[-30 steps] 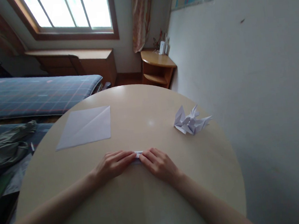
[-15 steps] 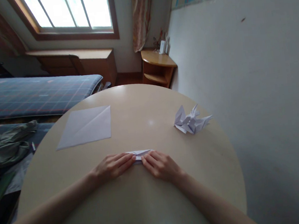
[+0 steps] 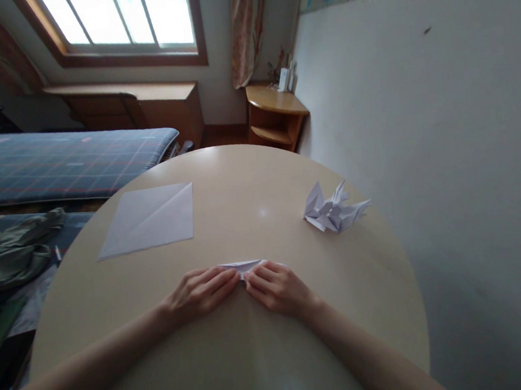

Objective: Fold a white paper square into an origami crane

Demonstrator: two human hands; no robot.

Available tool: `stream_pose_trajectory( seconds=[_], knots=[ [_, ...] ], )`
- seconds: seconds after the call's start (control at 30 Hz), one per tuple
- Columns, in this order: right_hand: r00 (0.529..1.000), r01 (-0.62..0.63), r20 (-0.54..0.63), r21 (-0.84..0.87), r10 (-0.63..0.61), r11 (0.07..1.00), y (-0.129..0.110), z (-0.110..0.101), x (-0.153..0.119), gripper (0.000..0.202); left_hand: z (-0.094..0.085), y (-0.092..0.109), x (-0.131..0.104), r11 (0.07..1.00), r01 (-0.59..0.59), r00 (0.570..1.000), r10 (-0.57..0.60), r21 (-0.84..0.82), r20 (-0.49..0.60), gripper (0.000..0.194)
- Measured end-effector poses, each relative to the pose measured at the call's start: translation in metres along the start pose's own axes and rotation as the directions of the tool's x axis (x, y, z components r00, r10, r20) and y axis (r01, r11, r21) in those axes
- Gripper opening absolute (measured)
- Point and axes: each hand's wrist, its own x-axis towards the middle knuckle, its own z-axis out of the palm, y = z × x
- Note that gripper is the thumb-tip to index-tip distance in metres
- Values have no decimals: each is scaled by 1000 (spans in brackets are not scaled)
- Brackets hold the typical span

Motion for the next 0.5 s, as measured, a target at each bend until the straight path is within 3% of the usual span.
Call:
stream_pose_trajectory(
  seconds=[0.23, 0.5],
  knots=[
    [1000, -21, -1, -57, 21, 998, -1, 1, 0, 17, 6, 2, 0, 1000, -21, 1000, 21, 0, 3, 22],
    [991, -98, 83, -110, 107, 989, 4, 1, -4, 16, -4, -11, 0, 1000, 4, 1000, -4, 16, -10, 16]
  ],
)
